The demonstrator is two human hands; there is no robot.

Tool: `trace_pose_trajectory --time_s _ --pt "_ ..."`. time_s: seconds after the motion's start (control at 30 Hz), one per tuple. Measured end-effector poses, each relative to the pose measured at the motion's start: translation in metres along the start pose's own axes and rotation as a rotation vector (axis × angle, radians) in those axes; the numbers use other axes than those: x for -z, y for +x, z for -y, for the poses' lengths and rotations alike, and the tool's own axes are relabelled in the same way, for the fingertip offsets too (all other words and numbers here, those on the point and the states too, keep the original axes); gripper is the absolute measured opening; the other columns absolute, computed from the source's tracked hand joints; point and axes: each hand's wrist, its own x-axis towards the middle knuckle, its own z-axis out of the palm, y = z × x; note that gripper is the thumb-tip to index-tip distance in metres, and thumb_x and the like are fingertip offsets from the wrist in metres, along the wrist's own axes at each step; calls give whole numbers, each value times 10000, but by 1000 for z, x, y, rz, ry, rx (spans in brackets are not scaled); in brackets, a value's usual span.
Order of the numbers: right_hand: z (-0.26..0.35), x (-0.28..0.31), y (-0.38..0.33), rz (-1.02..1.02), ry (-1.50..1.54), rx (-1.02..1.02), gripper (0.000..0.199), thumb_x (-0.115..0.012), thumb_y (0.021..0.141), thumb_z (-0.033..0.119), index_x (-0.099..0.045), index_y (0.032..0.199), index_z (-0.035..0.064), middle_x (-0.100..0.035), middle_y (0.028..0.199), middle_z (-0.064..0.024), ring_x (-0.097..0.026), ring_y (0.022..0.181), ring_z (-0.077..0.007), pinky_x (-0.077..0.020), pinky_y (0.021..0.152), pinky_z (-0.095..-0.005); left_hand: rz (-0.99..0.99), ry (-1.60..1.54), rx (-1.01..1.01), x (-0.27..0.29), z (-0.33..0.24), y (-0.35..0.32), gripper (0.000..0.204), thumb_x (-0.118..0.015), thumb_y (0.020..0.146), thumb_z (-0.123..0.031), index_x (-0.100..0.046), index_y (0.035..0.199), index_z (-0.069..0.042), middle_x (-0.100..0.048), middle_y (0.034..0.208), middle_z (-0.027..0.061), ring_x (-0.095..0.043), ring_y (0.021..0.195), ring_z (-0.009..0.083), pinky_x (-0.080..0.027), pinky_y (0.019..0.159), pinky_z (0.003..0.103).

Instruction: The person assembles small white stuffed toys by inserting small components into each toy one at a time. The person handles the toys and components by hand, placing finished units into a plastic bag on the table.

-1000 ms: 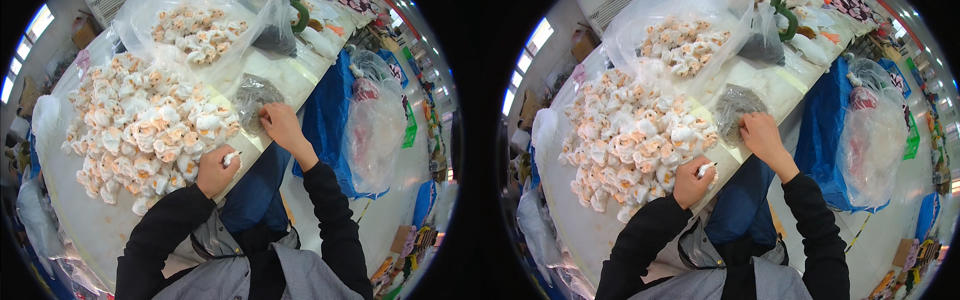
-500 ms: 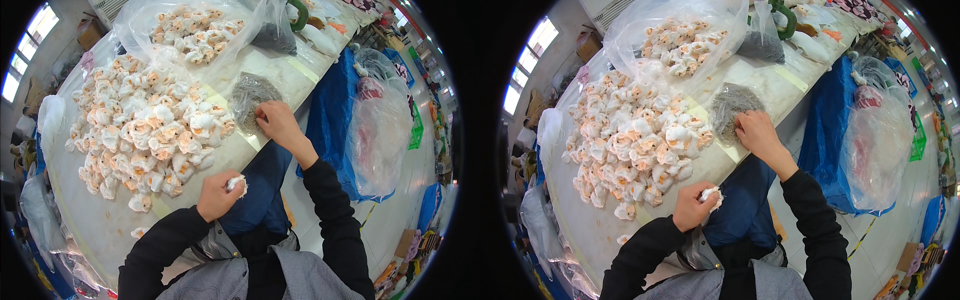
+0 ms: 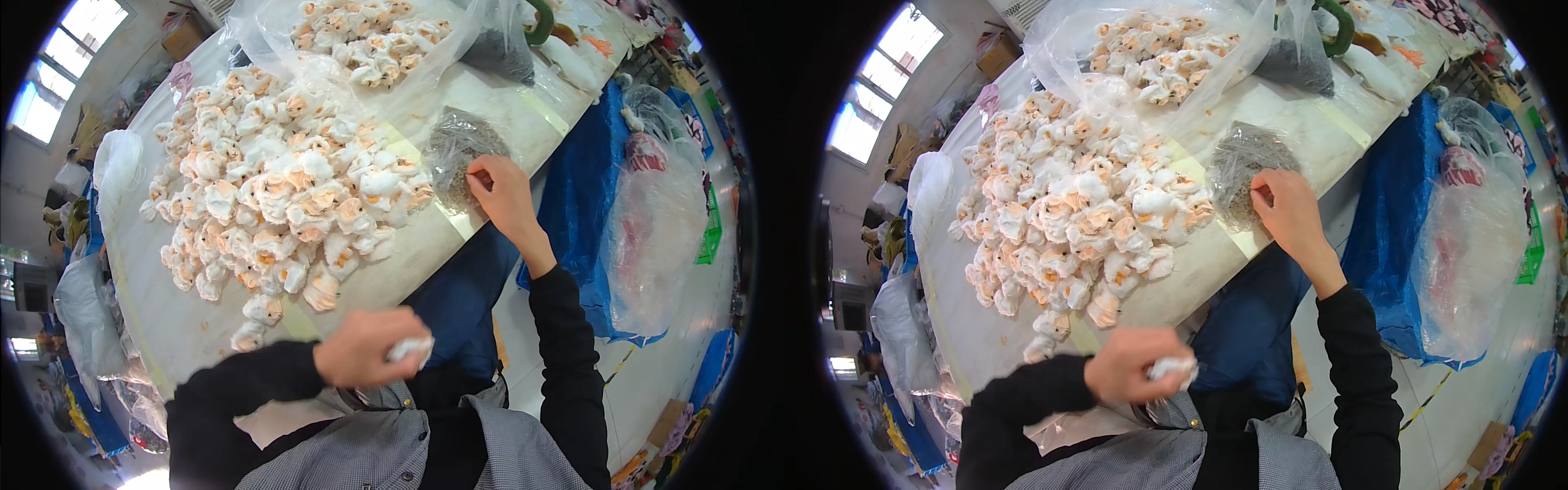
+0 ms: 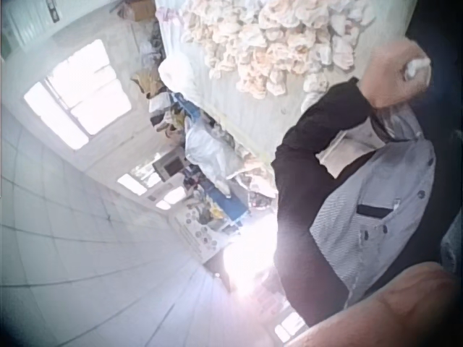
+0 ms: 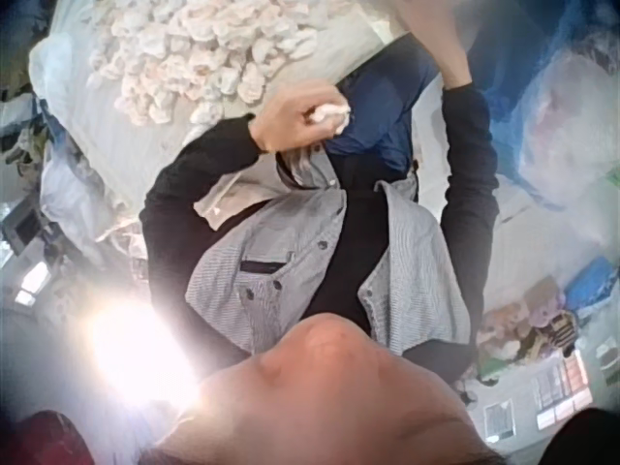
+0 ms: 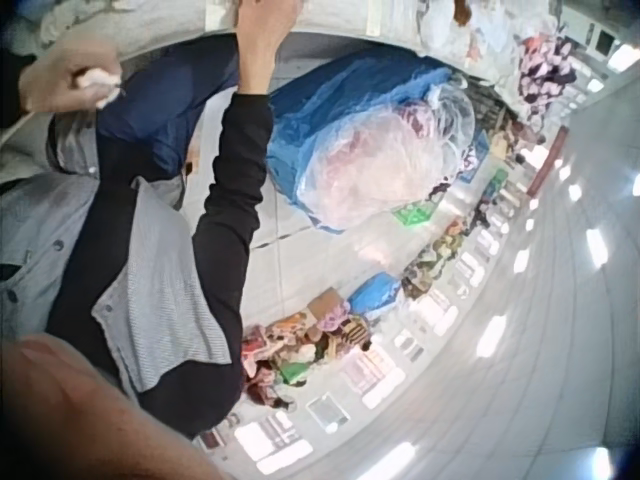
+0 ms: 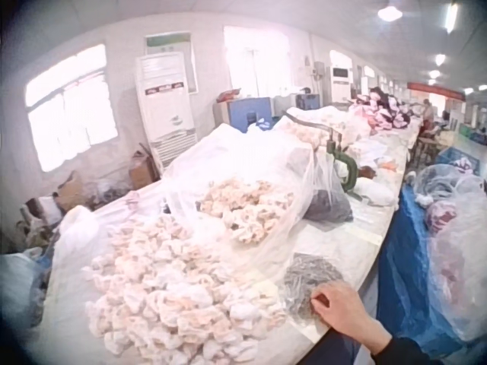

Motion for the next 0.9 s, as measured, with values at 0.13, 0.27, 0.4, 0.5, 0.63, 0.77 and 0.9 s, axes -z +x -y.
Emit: trace_pose_trajectory --time_s 0.13,0.27,0.4,0.5,0.63,0.77,0.9 --pt "7 -13 -1 -54 53 -24 60 -714 875 75 -675 920 63 -661 853 -116 -642 847 -333 -506 766 -440 -192 83 157 -1 -12 -80 184 -808 795 -104 -766 971 -72 -649 767 77 -648 598 240 -518 555 345" --pt "6 -5 -5 -66 44 -66 66 -716 890 64 -689 948 48 -661 875 -110 -653 800 -297 -519 734 -401 -442 322 280 15 7 -139 158 -747 747 -51 -771 903 -65 -652 699 80 -636 571 233 -505 545 334" --pt "6 -4 -2 -13 -38 -64 108 -733 923 43 -715 1028 27 -705 941 -101 -687 779 -208 -545 728 -313 -724 499 370 19 36 -182 130 -727 737 -46 -755 864 -47 -641 680 86 -609 554 236 -486 540 326" --pt "6 -8 2 -2 -77 -22 106 -734 922 56 -716 1023 28 -711 940 -99 -690 781 -215 -545 731 -324 -737 542 281 35 53 -171 100 -730 742 -60 -738 839 -37 -626 674 89 -584 541 232 -461 528 321" --pt "8 -12 3 -3 -33 -37 82 -728 907 69 -699 978 39 -697 903 -95 -677 802 -252 -532 752 -363 -710 567 167 73 66 -138 104 -716 759 -35 -735 862 -30 -662 715 86 -593 554 213 -454 527 311" --pt "16 -8 2 -42 57 -77 75 -720 903 72 -696 967 42 -698 903 -103 -680 831 -274 -533 770 -381 -520 453 19 58 35 -116 175 -719 762 -40 -763 931 -60 -720 746 74 -694 612 206 -551 566 329" --pt "11 -12 -4 -86 45 -32 92 -725 893 68 -701 976 36 -705 919 -114 -682 855 -294 -530 786 -393 -332 277 141 -7 36 -86 176 -781 808 -116 -762 974 -60 -714 782 109 -686 629 255 -560 592 343"
